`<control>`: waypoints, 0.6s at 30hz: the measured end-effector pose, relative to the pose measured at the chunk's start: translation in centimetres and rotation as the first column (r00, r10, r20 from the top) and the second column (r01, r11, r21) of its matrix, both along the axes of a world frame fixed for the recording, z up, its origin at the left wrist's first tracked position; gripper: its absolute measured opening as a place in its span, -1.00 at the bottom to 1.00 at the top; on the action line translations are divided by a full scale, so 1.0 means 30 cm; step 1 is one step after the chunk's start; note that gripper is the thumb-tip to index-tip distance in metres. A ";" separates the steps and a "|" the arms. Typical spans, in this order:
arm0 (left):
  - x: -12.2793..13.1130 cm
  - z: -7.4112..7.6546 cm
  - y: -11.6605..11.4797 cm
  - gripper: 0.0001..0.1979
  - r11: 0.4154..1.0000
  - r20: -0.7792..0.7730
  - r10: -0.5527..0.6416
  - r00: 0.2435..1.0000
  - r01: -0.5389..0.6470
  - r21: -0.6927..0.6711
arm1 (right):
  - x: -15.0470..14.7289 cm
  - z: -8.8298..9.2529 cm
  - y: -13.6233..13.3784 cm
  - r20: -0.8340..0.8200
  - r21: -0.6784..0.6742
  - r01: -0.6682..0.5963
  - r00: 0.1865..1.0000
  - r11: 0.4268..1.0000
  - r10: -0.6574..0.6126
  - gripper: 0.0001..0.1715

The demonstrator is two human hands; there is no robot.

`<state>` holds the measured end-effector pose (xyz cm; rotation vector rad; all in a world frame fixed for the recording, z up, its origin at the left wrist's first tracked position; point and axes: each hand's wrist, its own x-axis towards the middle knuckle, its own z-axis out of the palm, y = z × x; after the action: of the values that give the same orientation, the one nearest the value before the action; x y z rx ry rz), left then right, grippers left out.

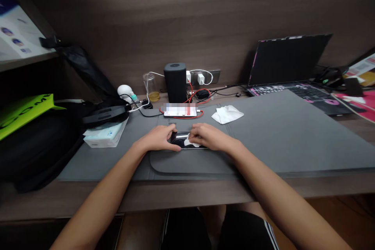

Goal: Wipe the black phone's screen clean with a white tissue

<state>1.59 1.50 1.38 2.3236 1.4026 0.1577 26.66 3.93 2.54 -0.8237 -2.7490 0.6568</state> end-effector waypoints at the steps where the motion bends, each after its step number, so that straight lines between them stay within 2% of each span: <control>1: 0.000 0.000 0.000 -0.41 1.000 0.001 -0.003 1.000 0.003 0.004 | -0.012 -0.002 -0.001 0.009 0.018 -0.004 1.000 1.000 0.003 -0.82; 3: -0.001 -0.001 0.000 -0.42 1.000 0.001 -0.005 1.000 0.005 0.015 | -0.005 0.003 0.005 0.036 0.014 0.009 0.999 1.000 -0.009 -0.83; 8: -0.004 0.001 0.001 -0.41 1.000 0.007 0.004 1.000 -0.004 -0.004 | 0.113 0.038 0.038 0.120 -0.169 0.134 0.986 0.977 -0.114 -0.84; 10: -0.003 0.002 0.001 -0.41 1.000 0.008 0.004 1.000 -0.004 -0.011 | 0.132 0.045 0.040 0.135 -0.180 0.157 0.982 0.971 -0.134 -0.85; 18: 0.000 0.000 0.000 -0.41 1.000 0.009 0.014 1.000 -0.014 0.007 | -0.031 0.010 -0.016 0.056 0.026 0.071 0.996 0.997 -0.072 -0.85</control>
<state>1.61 1.49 1.39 2.3165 1.4167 0.1779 25.74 3.44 2.84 -0.9445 -2.7576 0.5947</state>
